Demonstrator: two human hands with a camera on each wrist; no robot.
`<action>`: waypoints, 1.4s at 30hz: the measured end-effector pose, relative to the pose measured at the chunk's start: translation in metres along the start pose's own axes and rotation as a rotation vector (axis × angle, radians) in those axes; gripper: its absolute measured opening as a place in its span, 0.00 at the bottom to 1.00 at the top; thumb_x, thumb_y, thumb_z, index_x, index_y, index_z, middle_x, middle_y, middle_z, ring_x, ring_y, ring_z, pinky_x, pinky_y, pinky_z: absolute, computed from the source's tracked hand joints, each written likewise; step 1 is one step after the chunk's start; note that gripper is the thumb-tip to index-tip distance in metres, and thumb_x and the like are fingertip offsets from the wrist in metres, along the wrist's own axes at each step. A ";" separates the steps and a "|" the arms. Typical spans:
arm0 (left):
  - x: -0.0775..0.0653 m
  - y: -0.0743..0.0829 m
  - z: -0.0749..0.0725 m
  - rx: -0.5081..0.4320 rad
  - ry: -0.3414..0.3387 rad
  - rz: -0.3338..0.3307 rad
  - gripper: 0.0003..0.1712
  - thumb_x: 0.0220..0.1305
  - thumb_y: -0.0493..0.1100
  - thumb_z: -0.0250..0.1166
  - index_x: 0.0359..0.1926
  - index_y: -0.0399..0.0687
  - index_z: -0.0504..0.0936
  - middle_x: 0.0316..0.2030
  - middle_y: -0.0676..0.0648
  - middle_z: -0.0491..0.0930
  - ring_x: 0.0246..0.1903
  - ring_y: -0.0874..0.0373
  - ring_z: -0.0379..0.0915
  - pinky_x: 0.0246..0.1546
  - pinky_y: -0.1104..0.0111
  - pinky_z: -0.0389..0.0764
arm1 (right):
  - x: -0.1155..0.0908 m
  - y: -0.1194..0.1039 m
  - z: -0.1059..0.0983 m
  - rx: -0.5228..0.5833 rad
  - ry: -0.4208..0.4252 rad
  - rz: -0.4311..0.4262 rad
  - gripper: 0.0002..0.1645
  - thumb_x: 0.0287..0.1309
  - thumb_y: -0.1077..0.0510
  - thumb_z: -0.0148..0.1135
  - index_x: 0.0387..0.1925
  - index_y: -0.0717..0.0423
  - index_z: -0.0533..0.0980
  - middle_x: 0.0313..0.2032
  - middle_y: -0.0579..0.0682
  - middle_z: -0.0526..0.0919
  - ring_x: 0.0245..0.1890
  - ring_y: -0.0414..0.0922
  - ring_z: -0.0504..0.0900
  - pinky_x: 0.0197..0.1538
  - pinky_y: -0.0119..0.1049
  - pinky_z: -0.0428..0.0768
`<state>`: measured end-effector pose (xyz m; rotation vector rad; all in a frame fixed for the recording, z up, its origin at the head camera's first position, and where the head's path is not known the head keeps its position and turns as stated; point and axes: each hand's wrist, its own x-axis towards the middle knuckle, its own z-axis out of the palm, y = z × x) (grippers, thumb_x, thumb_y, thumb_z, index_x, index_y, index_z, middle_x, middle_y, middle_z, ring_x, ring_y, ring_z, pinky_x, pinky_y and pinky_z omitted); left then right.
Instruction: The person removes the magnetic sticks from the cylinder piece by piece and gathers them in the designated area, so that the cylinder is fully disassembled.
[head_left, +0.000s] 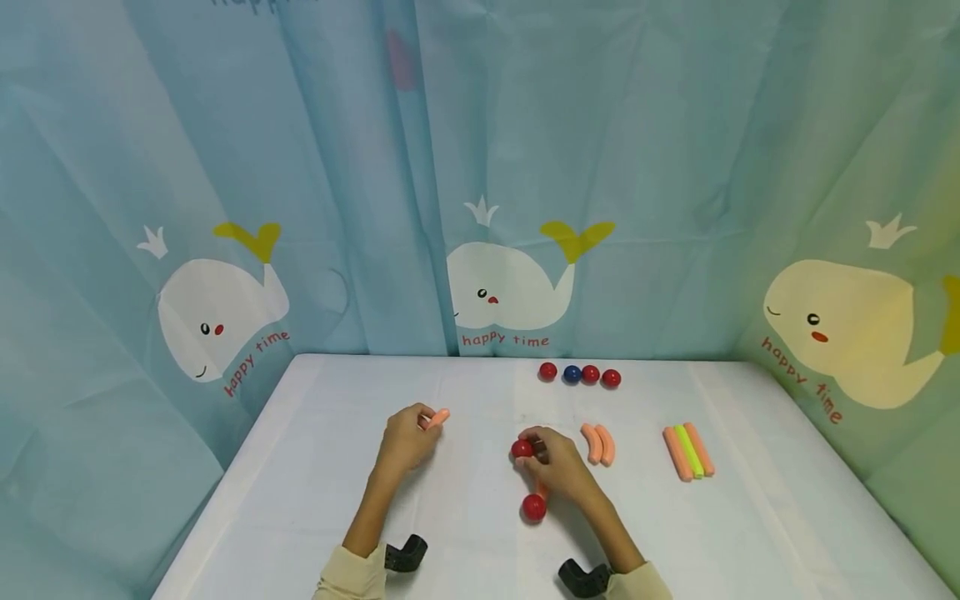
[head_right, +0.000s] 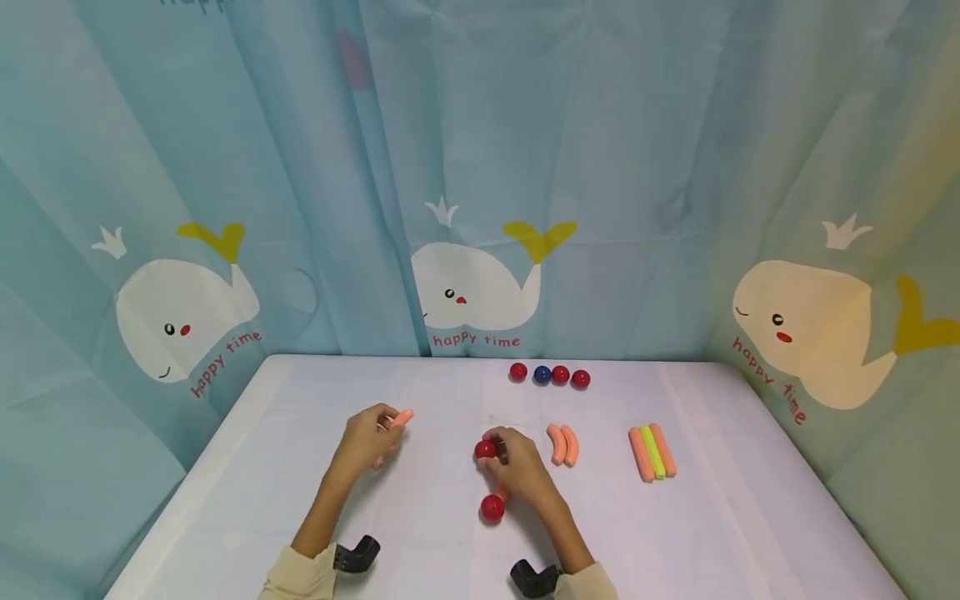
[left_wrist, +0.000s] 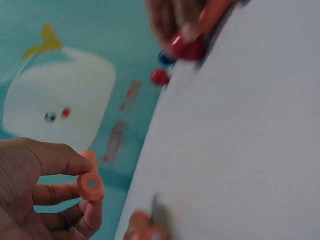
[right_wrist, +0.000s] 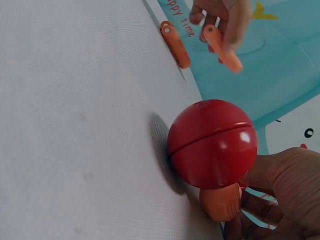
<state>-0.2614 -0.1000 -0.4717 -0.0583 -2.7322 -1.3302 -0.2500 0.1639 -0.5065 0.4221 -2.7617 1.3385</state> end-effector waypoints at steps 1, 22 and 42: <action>0.001 -0.003 -0.006 0.000 0.002 -0.021 0.12 0.62 0.39 0.64 0.45 0.38 0.81 0.32 0.44 0.80 0.22 0.58 0.75 0.18 0.69 0.74 | 0.000 0.000 0.000 -0.002 0.002 0.003 0.20 0.53 0.65 0.70 0.49 0.60 0.77 0.46 0.55 0.83 0.43 0.47 0.82 0.46 0.41 0.83; 0.000 -0.045 -0.037 0.229 0.005 -0.193 0.08 0.54 0.37 0.63 0.33 0.34 0.79 0.19 0.45 0.76 0.21 0.55 0.71 0.19 0.69 0.69 | -0.004 0.002 0.001 -0.013 0.003 0.041 0.20 0.52 0.64 0.71 0.48 0.57 0.78 0.44 0.52 0.84 0.41 0.45 0.82 0.46 0.40 0.83; 0.007 -0.042 -0.038 0.257 -0.024 -0.238 0.12 0.64 0.45 0.61 0.40 0.39 0.81 0.26 0.45 0.78 0.25 0.53 0.72 0.22 0.65 0.69 | 0.001 0.001 0.002 -0.038 0.020 0.011 0.20 0.53 0.63 0.71 0.49 0.57 0.78 0.45 0.52 0.83 0.42 0.44 0.81 0.47 0.40 0.82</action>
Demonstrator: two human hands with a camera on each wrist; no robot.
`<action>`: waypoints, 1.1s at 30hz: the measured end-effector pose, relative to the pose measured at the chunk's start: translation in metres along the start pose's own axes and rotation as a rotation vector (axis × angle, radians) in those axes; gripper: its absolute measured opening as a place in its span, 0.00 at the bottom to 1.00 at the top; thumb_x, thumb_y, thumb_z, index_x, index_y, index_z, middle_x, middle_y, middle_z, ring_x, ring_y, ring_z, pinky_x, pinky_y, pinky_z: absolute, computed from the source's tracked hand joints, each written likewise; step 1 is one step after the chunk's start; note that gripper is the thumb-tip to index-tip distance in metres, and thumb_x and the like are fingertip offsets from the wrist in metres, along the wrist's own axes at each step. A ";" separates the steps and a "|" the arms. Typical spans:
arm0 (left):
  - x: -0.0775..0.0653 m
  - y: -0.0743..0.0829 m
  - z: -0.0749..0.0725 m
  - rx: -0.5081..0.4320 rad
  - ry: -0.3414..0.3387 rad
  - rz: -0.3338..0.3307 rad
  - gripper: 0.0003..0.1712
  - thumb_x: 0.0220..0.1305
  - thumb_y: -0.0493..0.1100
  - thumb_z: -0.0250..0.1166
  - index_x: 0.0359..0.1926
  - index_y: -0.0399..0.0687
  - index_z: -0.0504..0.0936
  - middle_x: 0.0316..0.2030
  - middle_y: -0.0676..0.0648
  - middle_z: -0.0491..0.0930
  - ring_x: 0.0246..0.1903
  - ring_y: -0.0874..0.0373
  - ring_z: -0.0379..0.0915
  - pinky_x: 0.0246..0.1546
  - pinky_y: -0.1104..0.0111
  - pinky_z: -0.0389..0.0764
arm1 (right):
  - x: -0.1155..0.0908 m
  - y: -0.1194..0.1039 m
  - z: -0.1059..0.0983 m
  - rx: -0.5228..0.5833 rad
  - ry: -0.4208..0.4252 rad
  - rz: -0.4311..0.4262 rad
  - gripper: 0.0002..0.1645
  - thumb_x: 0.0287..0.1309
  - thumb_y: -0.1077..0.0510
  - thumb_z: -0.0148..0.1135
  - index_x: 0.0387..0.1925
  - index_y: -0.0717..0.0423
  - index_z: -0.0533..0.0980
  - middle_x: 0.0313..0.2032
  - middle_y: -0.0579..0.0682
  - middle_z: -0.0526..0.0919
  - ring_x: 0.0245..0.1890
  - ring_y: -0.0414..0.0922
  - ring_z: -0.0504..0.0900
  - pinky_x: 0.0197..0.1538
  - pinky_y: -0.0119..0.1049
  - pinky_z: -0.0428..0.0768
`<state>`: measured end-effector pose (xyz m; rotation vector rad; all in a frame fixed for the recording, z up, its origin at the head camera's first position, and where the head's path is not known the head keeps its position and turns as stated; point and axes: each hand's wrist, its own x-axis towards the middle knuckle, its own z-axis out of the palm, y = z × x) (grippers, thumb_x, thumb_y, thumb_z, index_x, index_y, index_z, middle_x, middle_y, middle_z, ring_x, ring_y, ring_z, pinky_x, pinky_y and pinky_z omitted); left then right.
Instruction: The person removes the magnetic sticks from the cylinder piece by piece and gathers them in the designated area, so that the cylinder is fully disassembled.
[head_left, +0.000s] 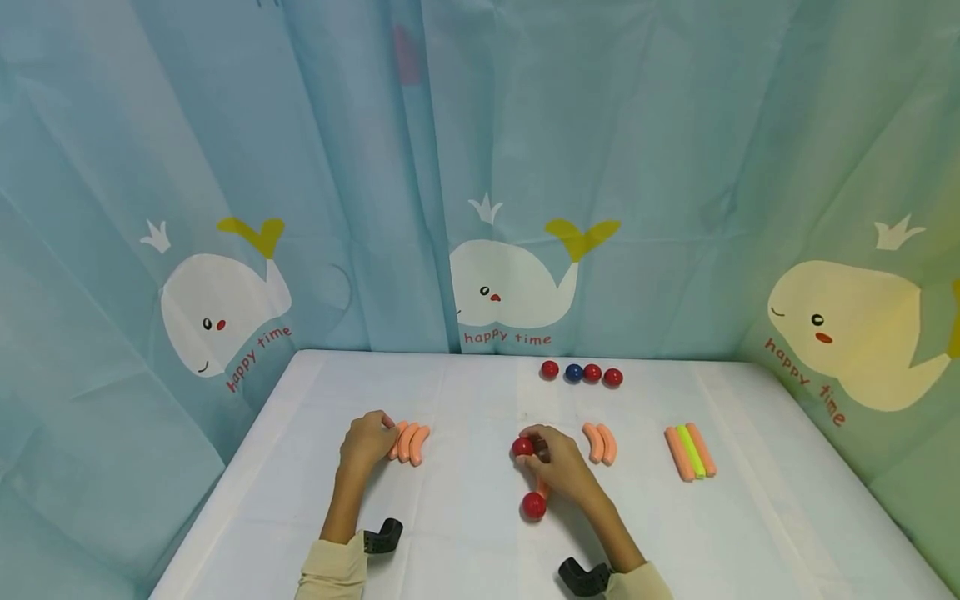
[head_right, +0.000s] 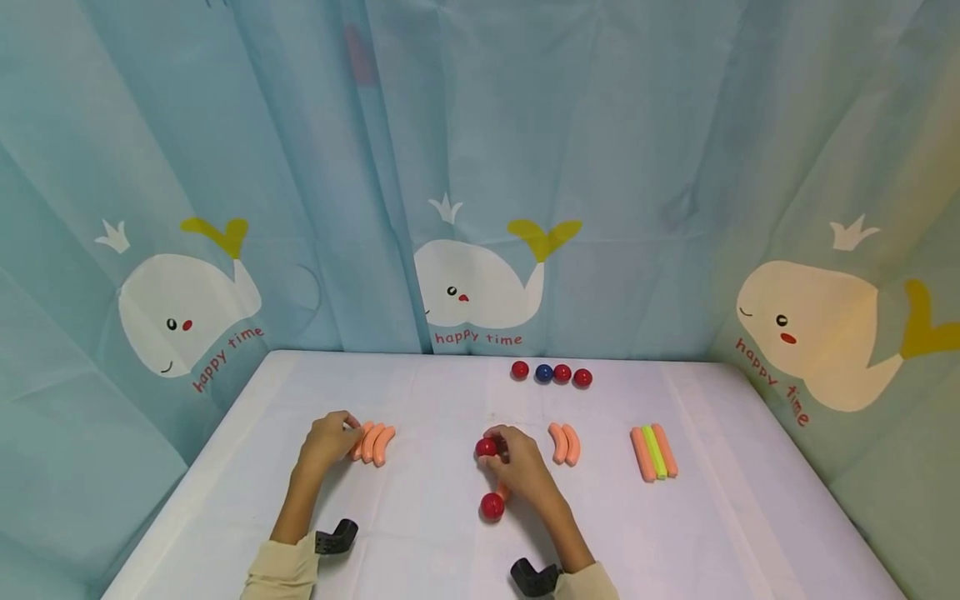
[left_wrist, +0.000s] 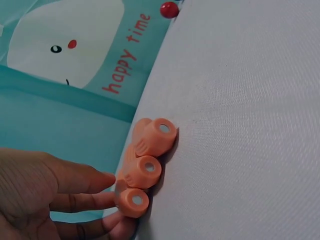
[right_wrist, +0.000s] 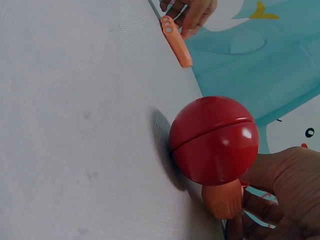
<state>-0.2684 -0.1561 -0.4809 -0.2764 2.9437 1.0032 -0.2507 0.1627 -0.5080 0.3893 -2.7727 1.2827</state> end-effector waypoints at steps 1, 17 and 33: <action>0.000 0.000 0.000 0.004 0.002 0.000 0.12 0.64 0.45 0.61 0.40 0.40 0.81 0.26 0.45 0.78 0.26 0.53 0.73 0.22 0.65 0.69 | 0.000 0.000 0.000 -0.002 -0.001 -0.001 0.20 0.53 0.62 0.71 0.49 0.57 0.78 0.45 0.52 0.83 0.43 0.44 0.81 0.48 0.40 0.82; -0.013 0.034 0.001 -0.066 0.154 0.145 0.12 0.65 0.44 0.62 0.43 0.40 0.82 0.30 0.47 0.82 0.23 0.57 0.75 0.20 0.65 0.73 | 0.001 0.002 -0.004 -0.001 0.020 -0.089 0.20 0.51 0.64 0.71 0.48 0.60 0.78 0.42 0.53 0.83 0.39 0.44 0.80 0.43 0.38 0.83; -0.034 0.074 0.070 -0.156 -0.067 0.579 0.09 0.62 0.39 0.65 0.41 0.39 0.83 0.27 0.51 0.78 0.27 0.66 0.70 0.29 0.74 0.73 | -0.007 -0.009 -0.019 -0.110 -0.097 0.119 0.14 0.51 0.61 0.73 0.37 0.61 0.77 0.27 0.48 0.77 0.29 0.41 0.73 0.34 0.32 0.74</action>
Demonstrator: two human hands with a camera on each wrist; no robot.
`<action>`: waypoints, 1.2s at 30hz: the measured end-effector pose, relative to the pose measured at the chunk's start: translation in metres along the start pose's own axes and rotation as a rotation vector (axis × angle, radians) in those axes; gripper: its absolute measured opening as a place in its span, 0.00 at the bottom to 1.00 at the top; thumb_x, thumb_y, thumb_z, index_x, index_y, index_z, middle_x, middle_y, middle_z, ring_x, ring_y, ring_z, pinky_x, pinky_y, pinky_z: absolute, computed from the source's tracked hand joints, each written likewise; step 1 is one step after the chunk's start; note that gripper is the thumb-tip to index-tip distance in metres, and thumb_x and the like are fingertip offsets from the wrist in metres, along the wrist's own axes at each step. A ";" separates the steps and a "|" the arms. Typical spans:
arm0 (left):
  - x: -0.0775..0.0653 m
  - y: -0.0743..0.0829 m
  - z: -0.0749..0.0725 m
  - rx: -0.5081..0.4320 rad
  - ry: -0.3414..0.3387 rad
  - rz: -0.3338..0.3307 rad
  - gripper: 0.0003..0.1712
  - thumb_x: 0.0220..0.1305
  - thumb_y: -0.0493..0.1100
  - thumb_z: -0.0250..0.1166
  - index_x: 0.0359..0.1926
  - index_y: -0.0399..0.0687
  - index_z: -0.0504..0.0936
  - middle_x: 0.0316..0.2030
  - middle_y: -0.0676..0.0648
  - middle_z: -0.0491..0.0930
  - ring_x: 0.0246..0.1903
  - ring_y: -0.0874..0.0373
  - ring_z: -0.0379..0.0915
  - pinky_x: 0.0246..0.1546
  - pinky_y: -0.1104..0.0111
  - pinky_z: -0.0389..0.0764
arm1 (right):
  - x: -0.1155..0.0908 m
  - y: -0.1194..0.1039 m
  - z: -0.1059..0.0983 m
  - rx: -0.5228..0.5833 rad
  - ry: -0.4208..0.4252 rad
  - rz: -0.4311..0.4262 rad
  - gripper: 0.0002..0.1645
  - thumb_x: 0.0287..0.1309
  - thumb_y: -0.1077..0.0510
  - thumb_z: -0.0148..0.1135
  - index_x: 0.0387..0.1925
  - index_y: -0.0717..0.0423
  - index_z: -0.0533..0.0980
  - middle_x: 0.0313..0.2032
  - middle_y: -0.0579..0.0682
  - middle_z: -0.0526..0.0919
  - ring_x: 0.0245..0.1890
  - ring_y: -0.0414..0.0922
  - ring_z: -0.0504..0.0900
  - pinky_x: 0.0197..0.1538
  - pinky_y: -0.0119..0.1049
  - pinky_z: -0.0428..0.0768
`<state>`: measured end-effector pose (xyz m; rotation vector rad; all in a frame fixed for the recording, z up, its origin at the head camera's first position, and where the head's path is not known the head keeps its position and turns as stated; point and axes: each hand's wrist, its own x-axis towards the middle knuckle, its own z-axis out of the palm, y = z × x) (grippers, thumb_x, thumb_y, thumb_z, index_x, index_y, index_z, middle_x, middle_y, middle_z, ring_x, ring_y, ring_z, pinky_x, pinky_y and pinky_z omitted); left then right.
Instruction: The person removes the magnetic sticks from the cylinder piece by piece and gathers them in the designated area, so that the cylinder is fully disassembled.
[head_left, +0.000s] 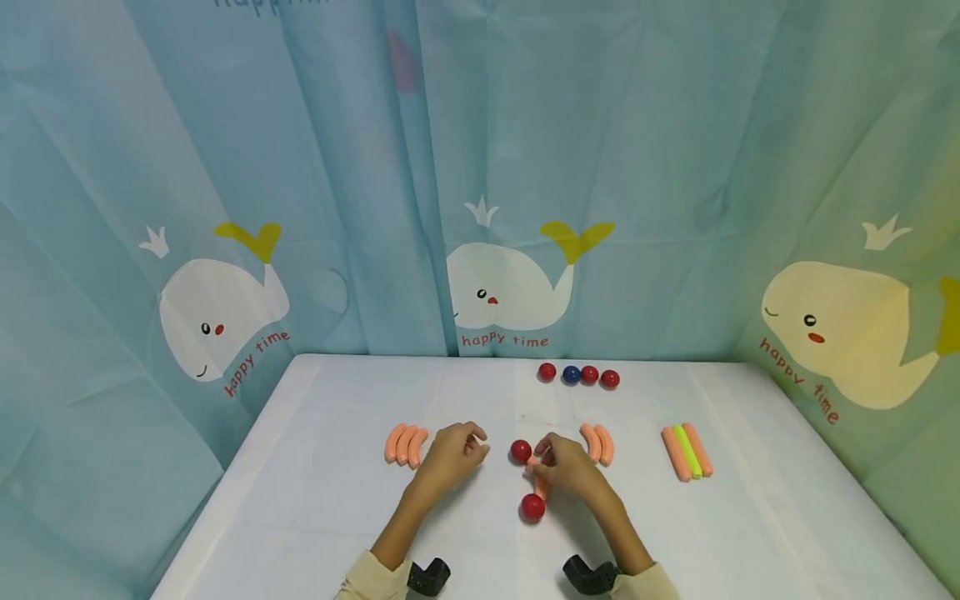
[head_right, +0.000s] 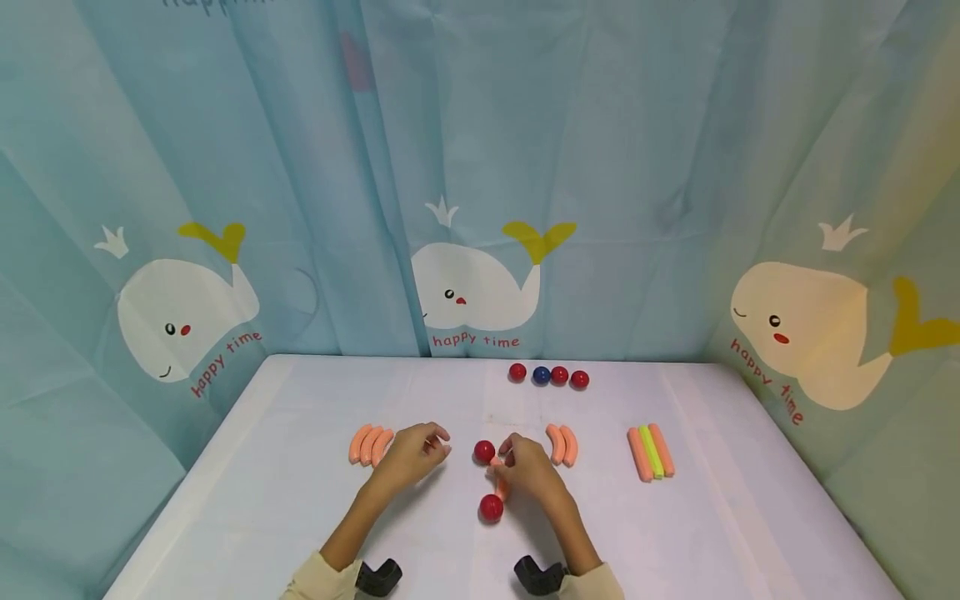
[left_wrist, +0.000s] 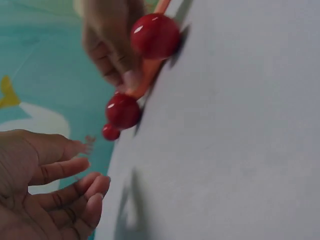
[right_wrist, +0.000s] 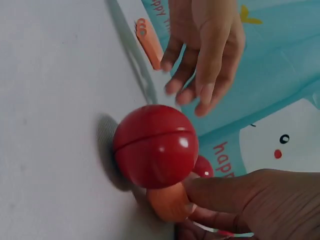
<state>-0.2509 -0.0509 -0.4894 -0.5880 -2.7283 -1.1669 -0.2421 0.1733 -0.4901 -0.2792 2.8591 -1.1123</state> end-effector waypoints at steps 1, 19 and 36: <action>0.000 0.000 0.004 -0.005 -0.021 0.004 0.10 0.62 0.40 0.65 0.42 0.38 0.82 0.28 0.51 0.78 0.28 0.66 0.70 0.30 0.74 0.74 | -0.001 -0.001 0.000 -0.012 -0.009 0.020 0.13 0.51 0.60 0.72 0.35 0.60 0.77 0.26 0.48 0.76 0.28 0.41 0.73 0.33 0.31 0.73; -0.003 0.003 0.023 -0.005 -0.139 0.042 0.25 0.60 0.45 0.70 0.55 0.40 0.77 0.40 0.44 0.79 0.34 0.60 0.75 0.35 0.74 0.75 | 0.002 -0.002 0.012 -0.012 0.035 -0.148 0.03 0.52 0.66 0.69 0.31 0.60 0.81 0.22 0.46 0.76 0.25 0.39 0.71 0.27 0.28 0.69; -0.005 0.009 0.034 0.055 -0.073 0.055 0.15 0.57 0.43 0.72 0.46 0.44 0.82 0.29 0.51 0.76 0.29 0.64 0.69 0.29 0.76 0.69 | 0.004 0.003 0.013 -0.041 0.038 -0.270 0.03 0.53 0.63 0.70 0.30 0.57 0.82 0.26 0.45 0.77 0.27 0.34 0.70 0.30 0.27 0.70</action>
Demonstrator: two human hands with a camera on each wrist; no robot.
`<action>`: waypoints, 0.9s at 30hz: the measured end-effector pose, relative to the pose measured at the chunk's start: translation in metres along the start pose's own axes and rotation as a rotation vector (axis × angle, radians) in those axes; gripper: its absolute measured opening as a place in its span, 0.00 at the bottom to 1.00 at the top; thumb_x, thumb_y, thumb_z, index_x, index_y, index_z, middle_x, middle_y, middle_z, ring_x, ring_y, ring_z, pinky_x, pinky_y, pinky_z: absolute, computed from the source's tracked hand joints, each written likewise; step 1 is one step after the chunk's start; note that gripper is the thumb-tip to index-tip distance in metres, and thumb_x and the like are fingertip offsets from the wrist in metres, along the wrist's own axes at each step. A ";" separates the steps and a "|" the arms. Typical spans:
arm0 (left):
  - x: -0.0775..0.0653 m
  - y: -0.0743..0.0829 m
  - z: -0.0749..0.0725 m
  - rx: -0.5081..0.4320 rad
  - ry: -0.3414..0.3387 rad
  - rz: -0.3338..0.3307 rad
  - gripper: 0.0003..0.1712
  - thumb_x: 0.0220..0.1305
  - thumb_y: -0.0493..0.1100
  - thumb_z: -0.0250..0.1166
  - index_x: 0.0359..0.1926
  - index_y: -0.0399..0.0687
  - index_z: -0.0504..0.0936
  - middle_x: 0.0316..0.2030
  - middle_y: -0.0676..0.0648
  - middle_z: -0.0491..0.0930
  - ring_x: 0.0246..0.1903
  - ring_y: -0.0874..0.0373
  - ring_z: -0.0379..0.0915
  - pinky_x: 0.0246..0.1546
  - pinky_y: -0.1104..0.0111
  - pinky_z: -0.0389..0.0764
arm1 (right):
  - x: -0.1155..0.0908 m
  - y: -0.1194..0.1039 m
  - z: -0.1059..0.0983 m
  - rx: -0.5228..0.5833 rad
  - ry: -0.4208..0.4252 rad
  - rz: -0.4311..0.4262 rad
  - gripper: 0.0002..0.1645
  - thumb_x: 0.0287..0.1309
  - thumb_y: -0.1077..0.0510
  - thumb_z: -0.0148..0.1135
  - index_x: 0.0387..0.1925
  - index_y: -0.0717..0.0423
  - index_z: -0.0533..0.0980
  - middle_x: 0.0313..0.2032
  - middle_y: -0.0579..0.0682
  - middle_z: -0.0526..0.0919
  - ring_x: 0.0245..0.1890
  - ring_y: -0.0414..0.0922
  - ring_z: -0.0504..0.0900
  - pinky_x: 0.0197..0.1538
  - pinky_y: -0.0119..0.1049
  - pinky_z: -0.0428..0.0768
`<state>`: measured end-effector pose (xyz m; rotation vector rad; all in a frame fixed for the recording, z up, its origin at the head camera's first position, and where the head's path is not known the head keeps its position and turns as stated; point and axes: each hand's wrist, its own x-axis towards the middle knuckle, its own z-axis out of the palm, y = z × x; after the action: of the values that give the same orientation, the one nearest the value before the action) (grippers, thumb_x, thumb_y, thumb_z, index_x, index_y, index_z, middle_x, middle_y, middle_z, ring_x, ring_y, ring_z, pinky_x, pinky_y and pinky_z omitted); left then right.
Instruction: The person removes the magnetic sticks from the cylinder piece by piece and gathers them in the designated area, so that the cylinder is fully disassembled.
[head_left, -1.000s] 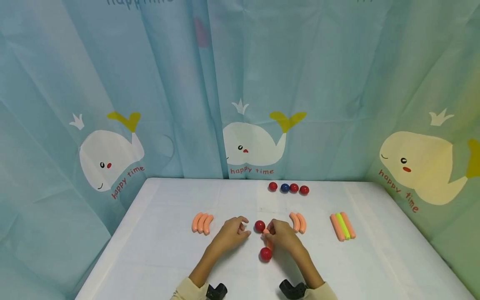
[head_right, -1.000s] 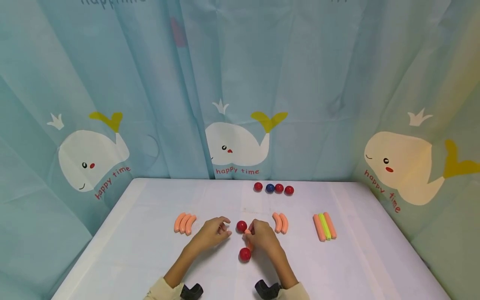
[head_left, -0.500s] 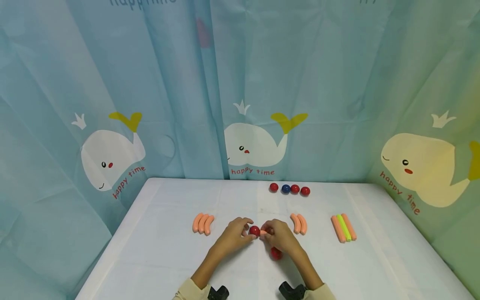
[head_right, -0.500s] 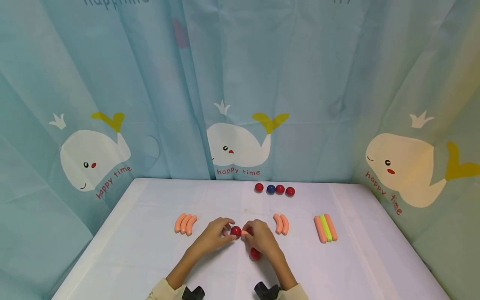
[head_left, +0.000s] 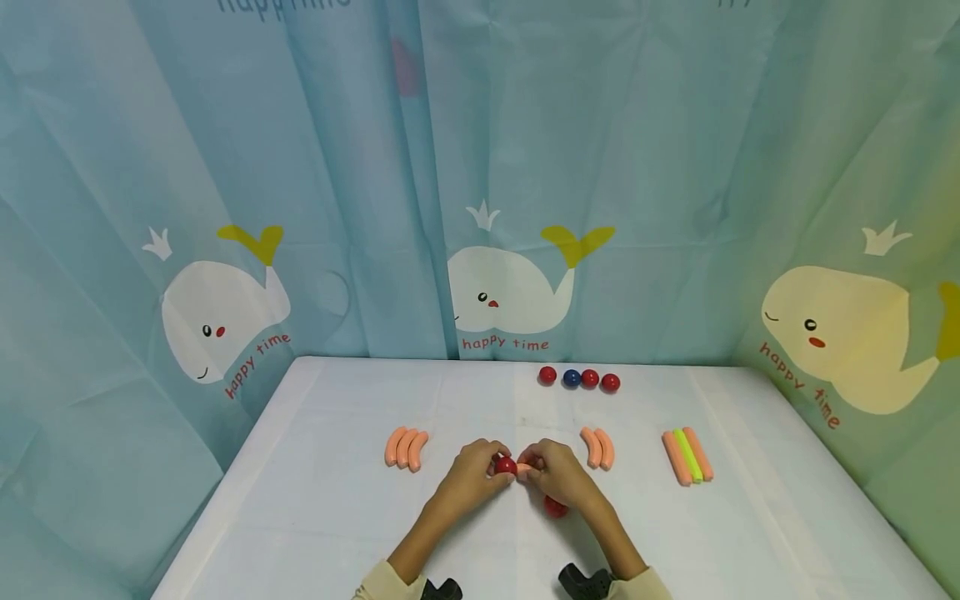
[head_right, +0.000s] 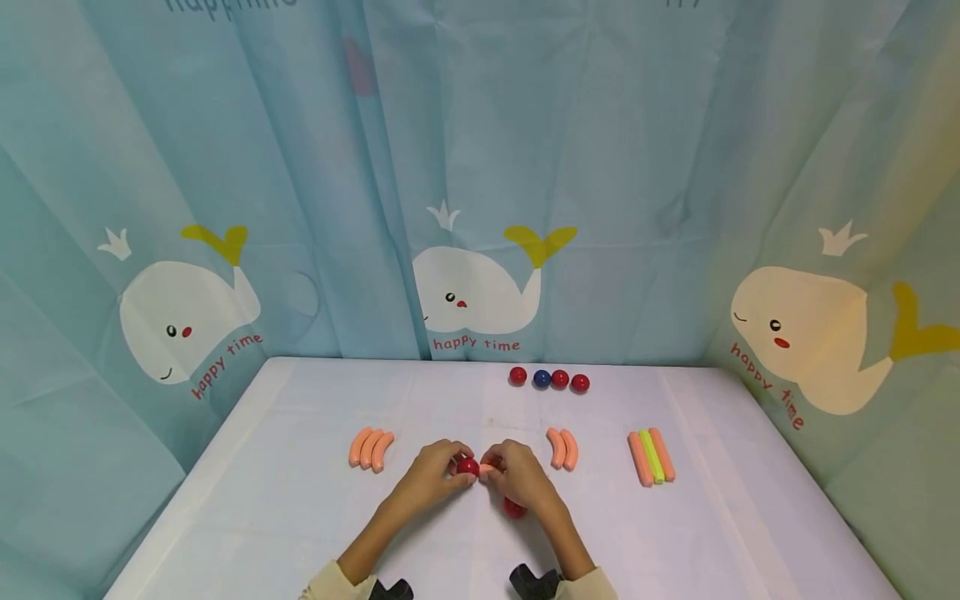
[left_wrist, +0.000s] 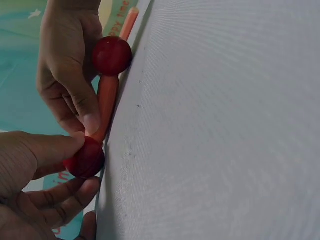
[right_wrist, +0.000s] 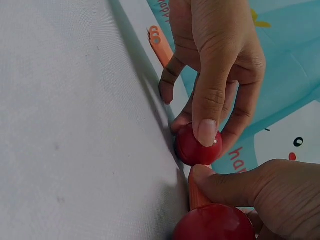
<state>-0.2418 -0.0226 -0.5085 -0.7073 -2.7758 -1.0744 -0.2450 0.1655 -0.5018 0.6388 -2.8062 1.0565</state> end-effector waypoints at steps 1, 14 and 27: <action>0.000 0.000 0.000 0.003 0.003 -0.005 0.15 0.57 0.43 0.72 0.45 0.45 0.83 0.28 0.51 0.75 0.29 0.64 0.68 0.29 0.76 0.68 | 0.000 0.000 0.000 0.004 -0.004 0.002 0.03 0.53 0.63 0.70 0.30 0.58 0.82 0.26 0.45 0.77 0.27 0.34 0.70 0.30 0.27 0.71; 0.002 0.001 0.000 -0.005 0.009 -0.009 0.13 0.57 0.41 0.70 0.44 0.43 0.82 0.24 0.52 0.74 0.25 0.68 0.64 0.25 0.77 0.68 | -0.001 0.002 0.001 0.029 -0.002 0.030 0.04 0.53 0.63 0.70 0.30 0.56 0.81 0.25 0.43 0.77 0.26 0.33 0.70 0.30 0.27 0.70; 0.003 -0.007 -0.005 -0.048 0.038 -0.057 0.13 0.54 0.38 0.66 0.42 0.42 0.81 0.25 0.48 0.77 0.23 0.68 0.64 0.24 0.77 0.70 | -0.001 0.001 -0.004 0.051 -0.057 0.081 0.03 0.58 0.61 0.67 0.31 0.57 0.80 0.25 0.44 0.76 0.26 0.37 0.70 0.29 0.27 0.70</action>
<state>-0.2483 -0.0293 -0.5079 -0.6091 -2.7631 -1.1553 -0.2449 0.1695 -0.4995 0.5740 -2.8847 1.1456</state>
